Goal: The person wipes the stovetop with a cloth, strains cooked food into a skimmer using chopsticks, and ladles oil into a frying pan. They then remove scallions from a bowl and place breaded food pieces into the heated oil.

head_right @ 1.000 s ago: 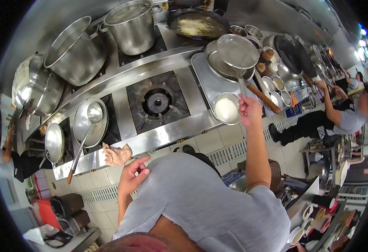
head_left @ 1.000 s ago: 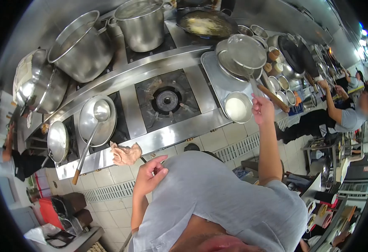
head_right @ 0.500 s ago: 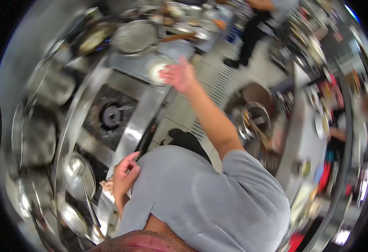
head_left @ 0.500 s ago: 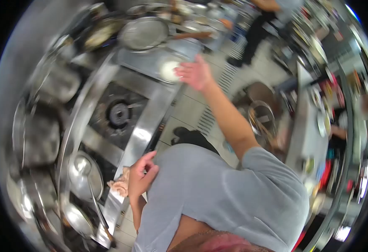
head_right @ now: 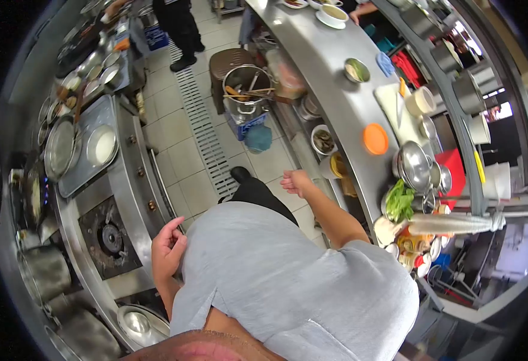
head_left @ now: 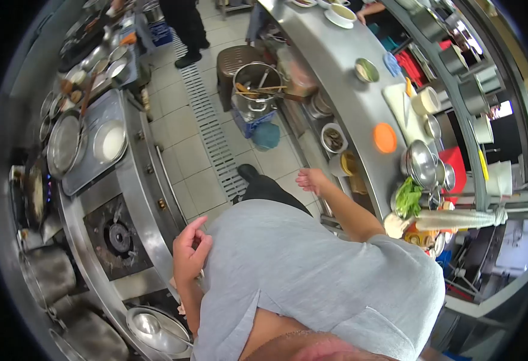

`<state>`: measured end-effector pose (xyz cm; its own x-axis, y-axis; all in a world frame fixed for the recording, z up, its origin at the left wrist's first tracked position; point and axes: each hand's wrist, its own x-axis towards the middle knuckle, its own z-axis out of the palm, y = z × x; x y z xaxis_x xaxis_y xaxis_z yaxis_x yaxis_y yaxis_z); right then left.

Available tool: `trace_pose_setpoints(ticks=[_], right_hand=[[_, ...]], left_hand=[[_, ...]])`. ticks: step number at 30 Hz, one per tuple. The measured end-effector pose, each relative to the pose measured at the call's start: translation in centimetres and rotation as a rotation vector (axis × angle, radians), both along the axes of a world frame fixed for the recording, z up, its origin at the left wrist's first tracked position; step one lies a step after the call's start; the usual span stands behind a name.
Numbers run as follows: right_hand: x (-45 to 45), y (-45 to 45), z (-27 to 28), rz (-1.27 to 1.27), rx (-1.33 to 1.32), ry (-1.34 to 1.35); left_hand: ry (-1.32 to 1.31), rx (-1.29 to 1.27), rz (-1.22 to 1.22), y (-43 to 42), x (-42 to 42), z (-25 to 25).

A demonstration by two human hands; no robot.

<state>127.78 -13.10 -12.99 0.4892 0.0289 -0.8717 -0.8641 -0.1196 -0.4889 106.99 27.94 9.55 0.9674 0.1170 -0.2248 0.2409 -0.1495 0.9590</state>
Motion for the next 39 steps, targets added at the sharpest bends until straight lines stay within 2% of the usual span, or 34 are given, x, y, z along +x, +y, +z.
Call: trace_pose_setpoints(ticks=[4, 8, 11, 14, 16, 17, 18, 19, 20, 21, 22, 23, 25, 27, 31, 32, 33, 35, 36, 37, 38, 39], right_hand=[[-1.1, -3.1, 0.7, -0.118, -0.007, -0.018], [1.2, -2.6, 2.0, -0.094, 0.007, -0.213], [4.5, -3.3, 3.6, -0.065, -0.035, -0.388], [9.1, -4.9, 5.5, -0.011, -0.142, -0.562], [13.2, -7.6, 5.0, 0.089, -0.284, -0.722], [16.1, -9.8, 1.2, 0.085, -0.298, -0.900], [17.9, -10.8, 2.1, 0.144, -0.378, -0.895], [18.8, -10.7, 5.2, 0.158, -0.357, -0.928], [21.2, -12.2, 3.9, 0.257, -0.531, -0.937], [22.0, -12.7, 4.9, 0.349, -0.639, -1.037], [24.2, -14.0, 2.7, 0.447, -0.798, -1.089], [25.5, -15.0, 1.0, 0.554, -0.858, -1.201], [25.5, -14.8, 1.0, 0.628, -0.836, -1.116], [24.6, -14.7, 0.7, 0.684, -0.944, -1.191], [24.0, -14.1, 1.2, 0.715, -0.999, -1.229], [24.3, -13.9, 1.2, 0.710, -1.009, -1.216], [24.4, -13.6, 1.2, 0.719, -1.005, -1.198], [24.1, -13.6, 1.7, 0.723, -1.017, -1.145], [24.1, -13.7, 1.7, 0.724, -1.013, -1.164], [24.0, -13.7, 1.7, 0.723, -1.010, -1.183], [23.9, -13.8, 1.7, 0.720, -1.008, -1.202], [23.7, -13.9, 1.9, 0.716, -1.007, -1.207]], left_hand=[[-0.024, 0.057, -0.119, -2.4, 3.4, -0.4], [0.047, 0.099, -0.131, -4.3, 6.5, -5.2], [0.211, 0.183, -0.148, -4.1, 8.3, -12.2], [0.385, 0.341, -0.114, -3.1, 7.7, -21.2], [0.510, 0.540, -0.214, -2.5, 6.5, -26.3], [0.270, 0.837, -0.481, -1.4, 5.0, -31.0], [0.056, 1.124, -0.757, -0.1, 2.6, -35.5], [0.290, 1.117, -0.744, -0.8, 1.6, -37.4], [0.377, 1.129, -0.705, -1.7, -0.1, -37.1], [0.750, 0.706, -0.234, -3.7, -1.4, -35.3], [0.998, 0.242, 0.239, -5.4, -2.6, -33.4], [1.008, 0.201, 0.330, -6.7, -4.9, -33.0], [1.007, 0.125, 0.453, -9.5, -8.0, -34.1], [1.038, 0.078, 0.497, -13.4, -10.5, -33.3], [1.109, -0.011, 0.540, -21.7, -17.0, -32.1], [1.016, -0.055, 0.635, -24.3, -19.7, -34.3], [1.011, -0.177, 0.654, -26.5, -21.7, -36.2], [1.018, -0.357, 0.856, -31.0, -23.7, -36.3], [1.105, -0.321, 0.858, -32.4, -23.5, -34.9], [1.152, -0.443, 0.870, -33.5, -23.4, -34.0], [1.107, -0.402, 0.740, -34.3, -23.8, -33.5], [1.109, -0.477, 0.772, -35.3, -24.4, -34.6]])
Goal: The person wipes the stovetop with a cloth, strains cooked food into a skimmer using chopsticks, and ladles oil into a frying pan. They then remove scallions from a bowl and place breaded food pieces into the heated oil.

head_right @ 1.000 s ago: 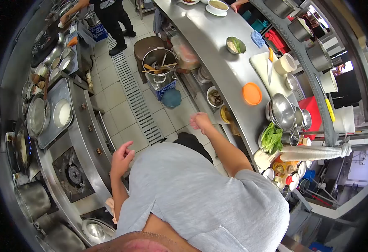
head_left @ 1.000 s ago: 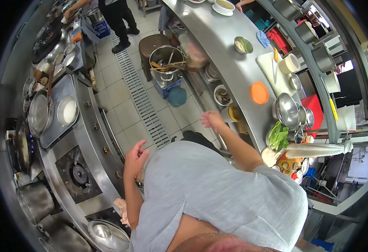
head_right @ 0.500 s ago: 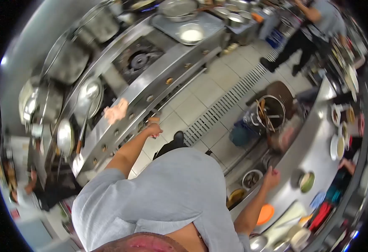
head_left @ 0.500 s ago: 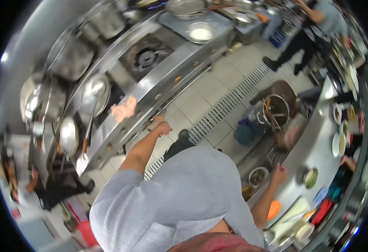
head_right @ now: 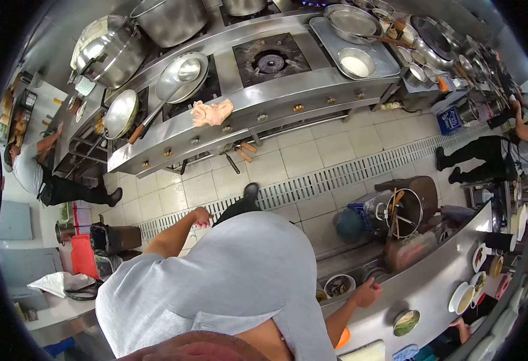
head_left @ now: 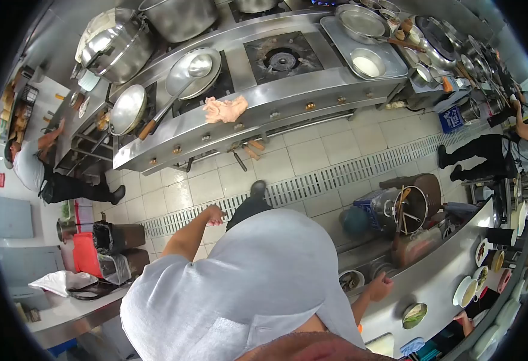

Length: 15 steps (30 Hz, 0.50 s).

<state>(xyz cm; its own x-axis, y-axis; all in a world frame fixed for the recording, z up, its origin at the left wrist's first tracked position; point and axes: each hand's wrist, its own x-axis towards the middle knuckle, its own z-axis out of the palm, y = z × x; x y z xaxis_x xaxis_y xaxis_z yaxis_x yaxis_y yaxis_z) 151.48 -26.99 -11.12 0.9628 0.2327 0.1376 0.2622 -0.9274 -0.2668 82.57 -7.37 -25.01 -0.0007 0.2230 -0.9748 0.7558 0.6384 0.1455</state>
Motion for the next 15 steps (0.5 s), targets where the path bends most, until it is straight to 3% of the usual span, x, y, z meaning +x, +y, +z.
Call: trace_pose_setpoints(ticks=[2, 4, 7, 8, 10, 11, 12, 13, 15], right_hand=[[-0.2, 0.9, 0.1, -0.002, 0.024, -0.014], [-1.1, 2.1, 0.0, 0.127, 0.170, 0.083], [-4.9, 5.3, -0.8, 0.320, 0.416, 0.273], [-7.2, 7.5, -0.9, 0.392, 0.504, 0.346], [-11.4, 11.5, -2.3, 0.476, 0.555, 0.595], [-13.6, 13.4, -3.4, 0.487, 0.575, 0.771], [-17.2, 16.0, -0.9, 0.471, 0.496, 0.971], [-18.9, 17.9, -2.9, 0.568, 0.410, 1.033], [-24.4, 22.2, -0.7, 0.848, 0.323, 1.089]], left_hand=[[-0.021, -0.027, 0.081, 0.2, -0.1, -1.1], [0.027, -0.010, 0.120, 1.7, 1.1, 1.6], [-0.053, 0.074, 0.071, 4.5, 0.3, 1.5], [-0.086, 0.152, -0.037, 5.9, 0.1, 2.3], [-0.085, 0.470, -0.556, 8.8, -0.9, 2.8], [0.024, 0.627, -0.584, 9.9, -0.6, 5.2], [-0.057, 0.738, -0.573, 11.2, -0.6, 8.6], [-0.134, 0.821, -0.473, 12.2, -0.5, 13.7], [-0.362, 0.955, -0.198, 13.6, -1.3, 23.4]])
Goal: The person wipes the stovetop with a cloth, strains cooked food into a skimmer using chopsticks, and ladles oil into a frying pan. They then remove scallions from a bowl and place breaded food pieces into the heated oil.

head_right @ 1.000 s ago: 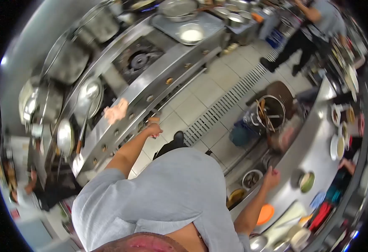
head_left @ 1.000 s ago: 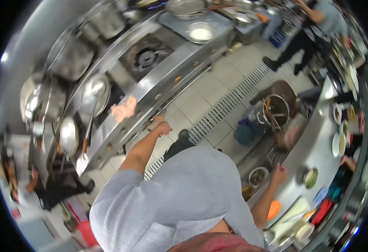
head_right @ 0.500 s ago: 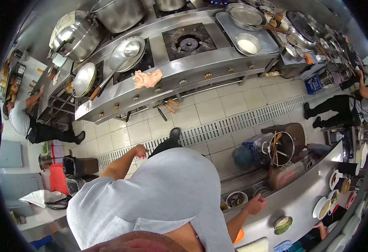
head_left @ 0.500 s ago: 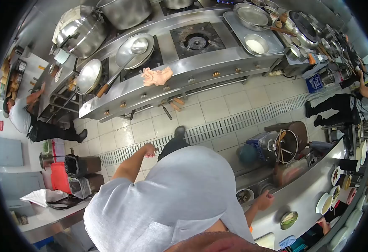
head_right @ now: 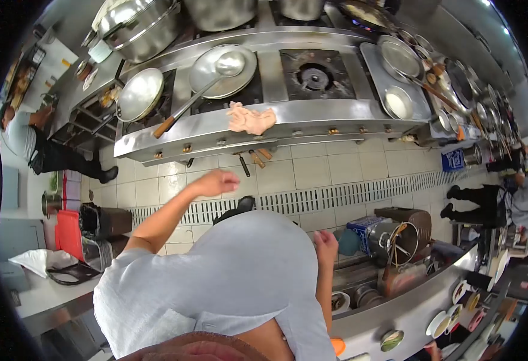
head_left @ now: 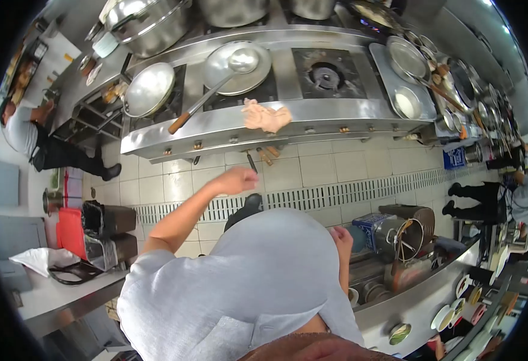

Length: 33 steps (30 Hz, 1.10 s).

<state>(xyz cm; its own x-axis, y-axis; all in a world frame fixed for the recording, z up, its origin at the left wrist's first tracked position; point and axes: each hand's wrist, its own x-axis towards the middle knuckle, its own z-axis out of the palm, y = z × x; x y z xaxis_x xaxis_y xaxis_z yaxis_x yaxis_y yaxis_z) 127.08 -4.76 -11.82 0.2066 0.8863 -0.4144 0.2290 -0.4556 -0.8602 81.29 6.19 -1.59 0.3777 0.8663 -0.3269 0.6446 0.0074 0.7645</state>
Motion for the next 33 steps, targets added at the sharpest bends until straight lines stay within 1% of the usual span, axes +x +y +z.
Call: trace_pose_setpoints(ticks=[1, 2, 3, 5, 6, 7, 8, 9, 11, 12, 13, 14, 15, 16, 18, 19, 21, 24, 25, 28, 29, 31, 32, 33], right_hand=[[-1.8, 1.8, -0.5, 0.122, 0.010, 0.001], [-4.6, 3.7, 1.8, 0.185, -0.033, -0.007], [-7.4, 5.8, 4.2, 0.248, -0.076, -0.013], [-11.1, 9.5, 4.8, 0.450, -0.074, 0.035], [-13.3, 11.2, 5.7, 0.539, -0.049, 0.053], [-15.8, 12.8, 7.0, 0.625, -0.024, 0.072], [-18.3, 14.3, 8.6, 0.698, -0.032, 0.091], [-21.0, 15.8, 10.3, 0.768, -0.039, 0.110], [-26.8, 18.0, 12.8, 0.887, -0.015, 0.097], [-29.7, 18.6, 13.9, 0.905, -0.089, 0.159], [-32.4, 19.3, 14.7, 0.903, -0.148, 0.216], [-34.9, 19.6, 14.3, 0.883, -0.184, 0.283], [-37.6, 20.2, 13.8, 0.865, -0.215, 0.353], [-40.0, 20.5, 14.1, 0.831, -0.217, 0.358], [-44.1, 20.5, 14.0, 0.754, -0.280, 0.380], [-45.7, 20.6, 13.9, 0.707, -0.338, 0.397], [-48.2, 20.7, 14.3, 0.601, -0.338, 0.465], [-51.2, 21.9, 13.6, 0.517, -0.351, 0.591], [-51.7, 22.3, 13.5, 0.505, -0.358, 0.640], [-51.9, 23.6, 13.6, 0.441, -0.401, 0.708], [-51.8, 24.1, 13.8, 0.374, -0.417, 0.756], [-51.0, 24.3, 14.7, 0.238, -0.460, 0.851], [-50.5, 24.3, 15.0, 0.186, -0.474, 0.954], [-49.8, 24.2, 15.2, 0.136, -0.492, 1.059]], left_hand=[[-0.139, 0.006, 0.057, 0.5, -1.3, 5.2], [-0.278, 0.012, 0.113, 1.2, -2.6, 9.3], [-0.328, 0.051, 0.216, 1.8, -5.0, 11.5], [-0.387, 0.131, 0.466, 3.3, -11.2, 14.2], [-0.361, 0.301, 0.523, 4.7, -14.8, 13.6], [-0.267, 0.291, 0.609, 5.9, -18.2, 13.2], [-0.001, 0.430, 0.630, 7.1, -21.5, 11.3], [0.168, 0.521, 0.631, 8.2, -24.4, 8.9], [0.245, 0.287, 0.577, 9.8, -28.9, 3.6], [0.282, 0.177, 0.535, 10.7, -30.4, 1.6], [0.174, 0.002, 0.530, 11.5, -30.8, 0.3], [0.067, -0.171, 0.508, 12.0, -30.3, -1.0], [-0.200, -0.267, 0.550, 12.0, -29.7, -2.8], [-0.464, -0.373, 0.586, 12.0, -29.0, -4.0], [-0.573, -0.566, 0.602, 12.3, -27.5, -3.0], [-0.632, -0.553, 0.595, 12.2, -27.4, -3.7], [-0.752, -0.532, 0.589, 12.2, -27.3, -5.7], [-1.180, -0.895, 0.604, 12.9, -26.7, -8.8], [-1.225, -0.866, 0.606, 12.4, -24.6, -5.9], [-1.278, -0.824, 0.562, 13.0, -23.2, -7.0], [-1.296, -0.811, 0.548, 13.2, -22.7, -7.4], [-1.185, -0.739, 0.675, 13.2, -20.3, -6.3], [-1.126, -0.702, 0.742, 13.2, -19.6, -5.9], [-1.152, -0.690, 0.717, 13.4, -19.5, -6.3]])
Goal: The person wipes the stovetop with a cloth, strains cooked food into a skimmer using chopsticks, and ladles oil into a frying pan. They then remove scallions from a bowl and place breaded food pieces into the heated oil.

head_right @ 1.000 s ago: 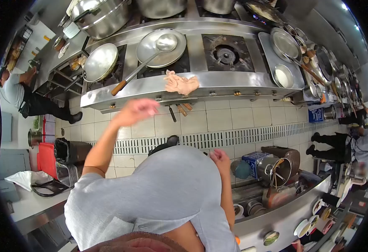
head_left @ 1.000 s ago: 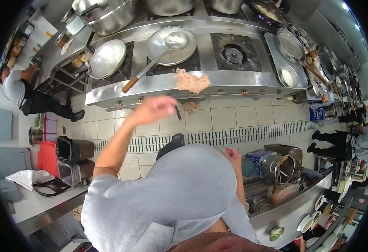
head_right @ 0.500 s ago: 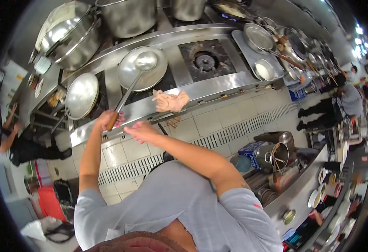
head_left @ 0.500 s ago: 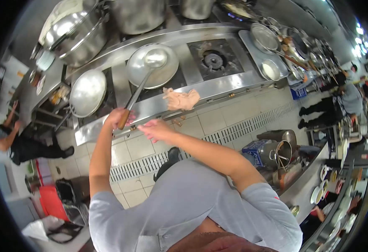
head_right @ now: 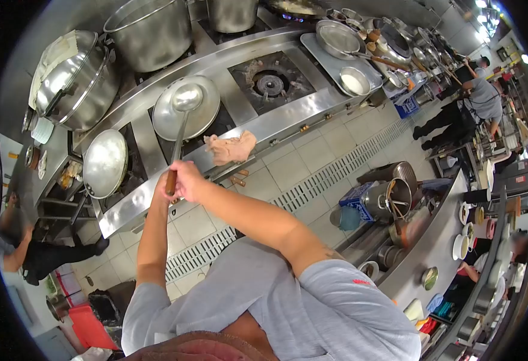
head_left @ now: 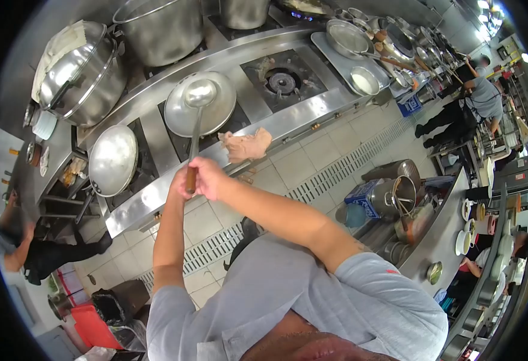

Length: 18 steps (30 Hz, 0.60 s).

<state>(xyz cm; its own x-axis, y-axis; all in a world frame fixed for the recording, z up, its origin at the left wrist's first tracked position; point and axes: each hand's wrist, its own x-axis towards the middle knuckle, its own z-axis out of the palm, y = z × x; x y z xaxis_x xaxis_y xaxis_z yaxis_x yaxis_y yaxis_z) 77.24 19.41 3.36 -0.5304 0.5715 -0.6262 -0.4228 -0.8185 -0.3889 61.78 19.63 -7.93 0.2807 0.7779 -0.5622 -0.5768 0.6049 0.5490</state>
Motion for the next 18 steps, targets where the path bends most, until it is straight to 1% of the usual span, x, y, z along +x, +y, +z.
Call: trace_pose_setpoints(ticks=[1, 2, 3, 5, 6, 7, 9, 11, 13, 15, 17, 18], right_hand=[[0.7, -0.3, -0.1, -0.049, -0.059, 0.090], [1.6, -0.2, -0.6, -0.061, -0.068, 0.077], [2.7, 0.1, -1.3, -0.067, -0.073, 0.067], [7.2, -0.6, 1.4, -0.015, -0.014, 0.085], [9.6, -1.5, 2.0, 0.011, 0.035, -0.030], [12.2, -2.0, 2.6, 0.038, 0.094, -0.146], [18.7, -4.3, 3.1, 0.117, 0.270, -0.170], [24.6, -8.4, 4.8, 0.174, 0.407, -0.446], [30.4, -12.6, 5.3, 0.232, 0.609, -0.731], [36.5, -17.2, 3.7, 0.149, 0.707, -0.850], [41.0, -21.4, 5.4, 0.123, 0.729, -1.045], [43.7, -23.4, 4.4, 0.111, 0.856, -1.173]], left_hand=[[-0.022, 0.027, -0.003, 0.2, 0.2, -0.4], [-0.044, 0.053, -0.006, 0.3, 0.3, -0.9], [-0.119, 0.121, -0.167, 0.1, -0.1, 0.4], [0.015, 0.072, -0.078, -1.0, 2.5, 4.3], [-0.004, 0.093, -0.109, -1.7, 2.9, 5.1], [0.099, 0.117, -0.123, -2.3, 3.6, 5.9], [0.308, 0.148, -0.153, -4.4, 4.8, 7.2], [0.443, 0.219, -0.184, -6.0, 6.0, 9.0], [0.606, 0.298, -0.221, -7.5, 7.4, 10.0], [0.791, 0.351, -0.241, -8.5, 8.8, 11.6], [0.969, 0.420, -0.255, -9.5, 10.9, 13.5], [1.051, 0.446, -0.293, -9.9, 11.6, 14.6]])
